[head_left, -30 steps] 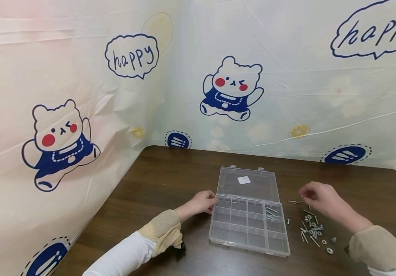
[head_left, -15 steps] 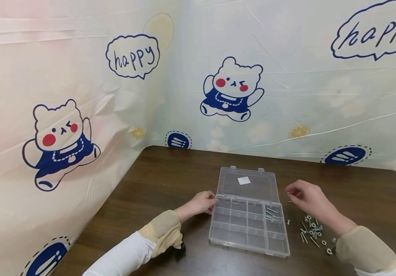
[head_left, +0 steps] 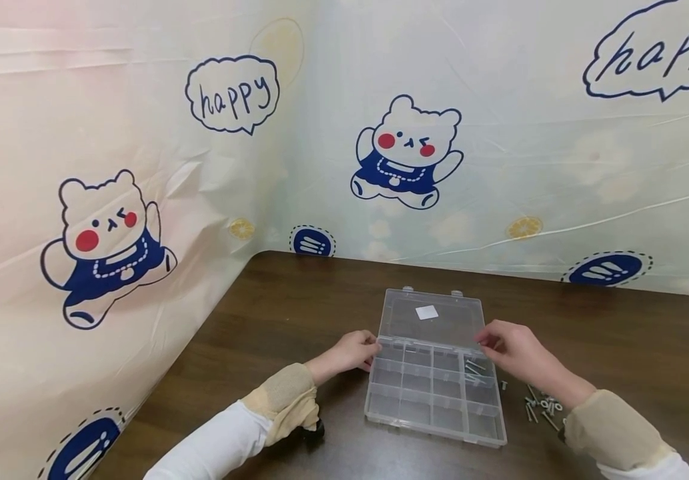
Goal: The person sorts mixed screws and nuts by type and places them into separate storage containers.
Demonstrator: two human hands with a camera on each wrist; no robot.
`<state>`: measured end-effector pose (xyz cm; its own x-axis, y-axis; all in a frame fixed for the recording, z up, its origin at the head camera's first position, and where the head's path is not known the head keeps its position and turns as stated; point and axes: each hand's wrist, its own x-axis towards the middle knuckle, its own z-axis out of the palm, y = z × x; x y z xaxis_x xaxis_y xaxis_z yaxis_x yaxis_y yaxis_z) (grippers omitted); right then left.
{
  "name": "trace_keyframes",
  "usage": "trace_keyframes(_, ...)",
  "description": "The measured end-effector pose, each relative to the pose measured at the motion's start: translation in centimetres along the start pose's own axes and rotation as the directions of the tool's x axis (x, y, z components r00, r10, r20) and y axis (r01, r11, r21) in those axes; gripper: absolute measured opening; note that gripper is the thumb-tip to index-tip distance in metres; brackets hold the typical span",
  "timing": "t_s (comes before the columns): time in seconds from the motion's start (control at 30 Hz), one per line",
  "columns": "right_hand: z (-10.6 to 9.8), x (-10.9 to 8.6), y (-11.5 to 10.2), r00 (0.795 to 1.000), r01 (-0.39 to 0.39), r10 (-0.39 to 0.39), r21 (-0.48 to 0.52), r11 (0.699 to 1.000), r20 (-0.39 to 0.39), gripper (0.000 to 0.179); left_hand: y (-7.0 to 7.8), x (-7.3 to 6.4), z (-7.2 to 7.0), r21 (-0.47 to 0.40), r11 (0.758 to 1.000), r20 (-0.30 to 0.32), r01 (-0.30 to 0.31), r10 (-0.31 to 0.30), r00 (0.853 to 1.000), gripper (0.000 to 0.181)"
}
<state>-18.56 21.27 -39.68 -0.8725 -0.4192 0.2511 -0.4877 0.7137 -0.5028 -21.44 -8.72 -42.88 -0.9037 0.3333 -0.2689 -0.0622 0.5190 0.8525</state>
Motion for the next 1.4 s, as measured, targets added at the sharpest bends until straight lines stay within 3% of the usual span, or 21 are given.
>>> trace_keyframes(0.23, 0.6, 0.1, 0.3, 0.997, 0.054, -0.054, 0.001, 0.999, 0.051, 0.013, -0.1, 0.1, 0.2, -0.009, 1.000, 0.001, -0.007, 0.007, 1.000, 0.020)
trace_keyframes(0.5, -0.4, -0.2, 0.2, 0.998, -0.001, 0.003, -0.026, 1.000, 0.069, 0.013, -0.3, 0.3, 0.1, 0.001, 1.000, 0.003, -0.012, 0.012, 1.000, 0.022)
trace_keyframes(0.87, -1.4, -1.2, 0.8, 0.993, -0.005, 0.013, -0.067, 0.998, 0.121, 0.003, -0.4, 0.2, 0.1, -0.023, 1.000, 0.005, -0.014, 0.014, 1.000, 0.022)
trace_keyframes(1.4, -2.1, -2.8, 1.6, 0.985, 0.039, -0.019, -0.114, 0.993, 0.170, 0.005, -0.3, 0.4, 0.1, -0.019, 1.000, 0.006, -0.016, 0.016, 1.000, 0.022)
